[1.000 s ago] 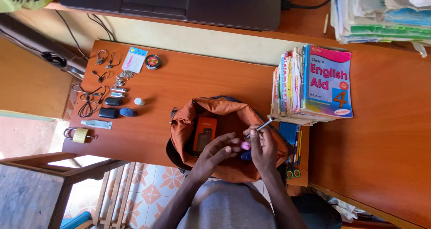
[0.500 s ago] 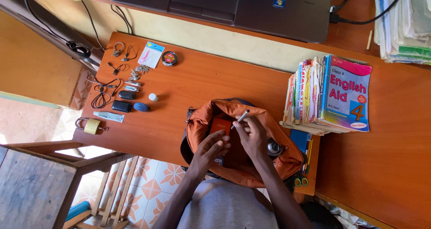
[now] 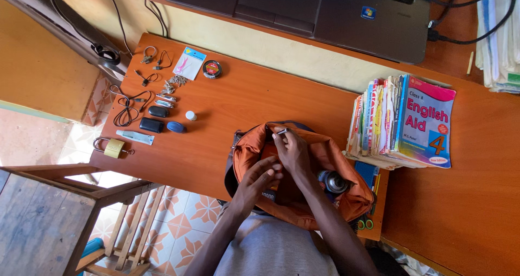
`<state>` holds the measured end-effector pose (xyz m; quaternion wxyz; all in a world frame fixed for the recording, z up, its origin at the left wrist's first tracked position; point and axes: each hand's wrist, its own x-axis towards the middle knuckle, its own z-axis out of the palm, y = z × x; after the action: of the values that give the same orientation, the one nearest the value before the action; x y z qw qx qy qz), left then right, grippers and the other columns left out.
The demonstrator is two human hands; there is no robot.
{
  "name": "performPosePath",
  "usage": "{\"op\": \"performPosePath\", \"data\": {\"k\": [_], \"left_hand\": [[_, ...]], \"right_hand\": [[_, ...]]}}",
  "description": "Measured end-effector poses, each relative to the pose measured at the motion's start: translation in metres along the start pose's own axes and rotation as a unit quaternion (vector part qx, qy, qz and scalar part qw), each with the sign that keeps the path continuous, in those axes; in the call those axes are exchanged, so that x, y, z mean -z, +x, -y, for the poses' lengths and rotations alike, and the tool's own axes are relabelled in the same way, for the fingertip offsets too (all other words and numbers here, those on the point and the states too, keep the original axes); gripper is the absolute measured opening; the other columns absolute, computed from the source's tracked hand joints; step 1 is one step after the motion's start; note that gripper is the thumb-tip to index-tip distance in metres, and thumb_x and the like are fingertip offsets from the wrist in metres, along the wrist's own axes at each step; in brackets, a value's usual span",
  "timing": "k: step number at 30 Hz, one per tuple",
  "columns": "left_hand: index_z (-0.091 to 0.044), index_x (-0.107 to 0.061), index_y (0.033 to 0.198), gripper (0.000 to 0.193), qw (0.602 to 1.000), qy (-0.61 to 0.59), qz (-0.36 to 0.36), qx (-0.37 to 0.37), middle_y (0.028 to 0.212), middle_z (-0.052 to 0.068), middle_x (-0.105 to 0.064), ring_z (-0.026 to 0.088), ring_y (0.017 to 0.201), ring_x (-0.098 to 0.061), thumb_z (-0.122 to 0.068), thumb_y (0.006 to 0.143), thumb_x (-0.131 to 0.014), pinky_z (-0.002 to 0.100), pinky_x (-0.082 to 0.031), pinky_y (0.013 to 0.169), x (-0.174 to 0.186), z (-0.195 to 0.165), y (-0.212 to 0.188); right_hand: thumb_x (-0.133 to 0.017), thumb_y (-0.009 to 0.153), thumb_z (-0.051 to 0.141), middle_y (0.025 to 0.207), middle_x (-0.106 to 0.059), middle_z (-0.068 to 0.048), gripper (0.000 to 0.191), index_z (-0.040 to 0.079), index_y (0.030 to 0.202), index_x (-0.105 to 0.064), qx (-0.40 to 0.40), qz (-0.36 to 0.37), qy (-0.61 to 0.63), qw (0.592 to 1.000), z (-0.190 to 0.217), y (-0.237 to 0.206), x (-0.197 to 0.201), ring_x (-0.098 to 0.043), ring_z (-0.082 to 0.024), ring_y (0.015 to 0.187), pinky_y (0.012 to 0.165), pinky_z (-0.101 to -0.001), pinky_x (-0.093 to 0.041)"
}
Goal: The person packs an orange duffel bag on a desk, placing a water bottle, a pink flashlight, a boxed phone, a power bank box, and small items into it one at a time, then arranges and presses the contents down inside the bag.
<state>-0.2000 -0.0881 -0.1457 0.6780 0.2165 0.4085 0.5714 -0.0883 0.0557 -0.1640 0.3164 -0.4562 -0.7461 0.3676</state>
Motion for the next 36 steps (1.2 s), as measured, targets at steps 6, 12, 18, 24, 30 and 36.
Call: {"op": "performPosePath", "data": {"k": [6,12,18,24,30,36], "left_hand": [[-0.002,-0.046,0.151,0.053,1.0,0.007,0.012,-0.002,0.131,0.007,-0.065,0.016,0.118,-0.064,-0.026,0.104,-0.057,0.033,-0.052,0.103,0.002,-0.007,-0.003],[-0.003,-0.045,0.152,0.055,1.0,0.011,0.016,0.003,0.13,0.006,-0.064,0.016,0.117,-0.064,-0.027,0.104,-0.057,0.032,-0.052,0.102,0.003,-0.009,-0.006],[-0.002,-0.045,0.152,0.055,1.0,0.008,0.023,0.005,0.13,0.007,-0.064,0.016,0.118,-0.064,-0.027,0.104,-0.058,0.033,-0.052,0.103,0.004,-0.005,-0.008],[-0.002,-0.045,0.152,0.055,1.0,0.013,0.026,0.005,0.129,0.008,-0.065,0.017,0.117,-0.064,-0.025,0.104,-0.058,0.033,-0.052,0.103,0.002,-0.005,-0.013],[-0.003,-0.049,0.149,0.051,0.999,0.042,0.033,0.008,0.129,0.007,-0.066,0.016,0.116,-0.064,-0.027,0.105,-0.057,0.033,-0.053,0.102,-0.002,-0.008,-0.019],[-0.004,-0.047,0.149,0.052,0.999,0.035,0.03,0.011,0.131,0.006,-0.065,0.016,0.116,-0.065,-0.027,0.104,-0.057,0.033,-0.053,0.101,-0.001,-0.005,-0.022]], "right_hand": [[-0.064,0.1,0.02,0.106,-0.075,-0.017,0.031,0.004,0.126,-0.065,-0.019,-0.002,0.035,0.999,0.006,0.002,-0.007,-0.077,-0.027,0.091,0.073,-0.0371,-0.064],[-0.062,0.101,0.019,0.116,-0.076,-0.016,0.029,0.005,0.126,-0.066,-0.03,0.006,0.053,0.998,0.006,0.0,-0.012,-0.078,-0.027,0.101,0.078,-0.0367,-0.065],[-0.061,0.101,0.02,0.12,-0.076,-0.016,0.034,0.007,0.132,-0.065,-0.043,0.037,0.057,0.997,-0.001,-0.008,-0.012,-0.078,-0.027,0.103,0.083,-0.037,-0.064],[-0.058,0.102,0.019,0.128,-0.073,-0.016,0.037,0.006,0.137,-0.062,-0.014,0.037,0.089,0.995,0.002,-0.015,-0.01,-0.074,-0.026,0.114,0.087,-0.0369,-0.062],[-0.054,0.106,0.012,0.152,-0.055,-0.023,0.054,0.004,0.157,-0.04,0.088,0.083,0.053,0.991,0.006,-0.027,-0.002,-0.057,-0.035,0.139,0.111,-0.0405,-0.048],[-0.05,0.1,0.008,0.16,-0.047,-0.023,0.067,0.007,0.163,-0.029,0.153,0.101,0.002,0.983,0.004,-0.029,-0.005,-0.051,-0.036,0.144,0.116,-0.0431,-0.044]]}}
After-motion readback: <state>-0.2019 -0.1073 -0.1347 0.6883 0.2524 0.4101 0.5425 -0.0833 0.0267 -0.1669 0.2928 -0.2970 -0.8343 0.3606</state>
